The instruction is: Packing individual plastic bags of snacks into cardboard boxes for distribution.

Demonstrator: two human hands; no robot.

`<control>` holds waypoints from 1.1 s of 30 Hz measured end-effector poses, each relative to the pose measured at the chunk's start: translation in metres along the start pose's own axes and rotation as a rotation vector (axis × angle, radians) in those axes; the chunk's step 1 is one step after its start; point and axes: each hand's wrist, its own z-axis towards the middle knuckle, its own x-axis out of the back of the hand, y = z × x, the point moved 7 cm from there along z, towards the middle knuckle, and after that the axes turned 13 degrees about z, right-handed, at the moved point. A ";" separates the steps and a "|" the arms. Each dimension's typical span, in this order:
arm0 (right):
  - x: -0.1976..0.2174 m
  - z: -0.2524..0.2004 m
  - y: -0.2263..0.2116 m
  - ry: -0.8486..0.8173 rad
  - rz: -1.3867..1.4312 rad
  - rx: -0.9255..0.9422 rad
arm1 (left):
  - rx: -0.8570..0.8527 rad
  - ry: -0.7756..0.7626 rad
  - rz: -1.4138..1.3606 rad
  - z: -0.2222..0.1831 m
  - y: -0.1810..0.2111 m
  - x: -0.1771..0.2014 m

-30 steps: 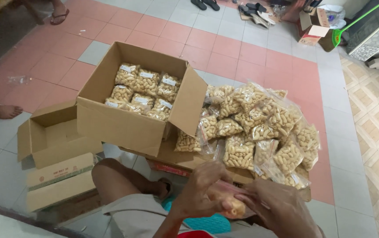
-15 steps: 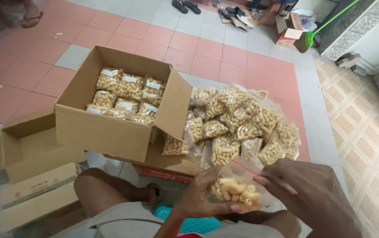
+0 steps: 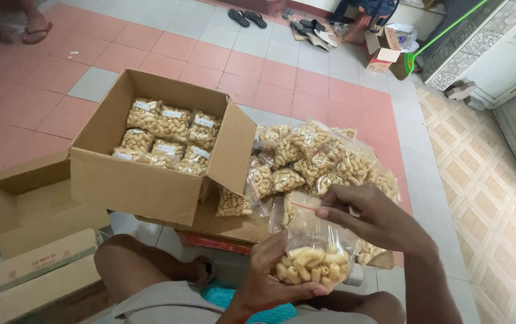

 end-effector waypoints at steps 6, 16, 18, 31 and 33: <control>-0.034 0.001 0.035 -0.182 0.241 -0.107 | -0.024 0.037 0.006 0.004 0.014 0.010; -0.055 0.003 0.047 -0.190 0.311 -0.253 | -0.169 0.204 0.131 -0.011 -0.009 0.003; -0.057 0.005 0.045 -0.117 0.435 -0.211 | -0.177 0.281 0.299 -0.031 -0.036 -0.008; -0.072 -0.002 0.053 0.285 0.536 0.196 | -0.031 0.222 0.314 -0.004 -0.014 0.010; -0.081 -0.006 0.063 0.405 0.844 0.303 | -0.060 0.297 0.331 -0.003 -0.003 0.020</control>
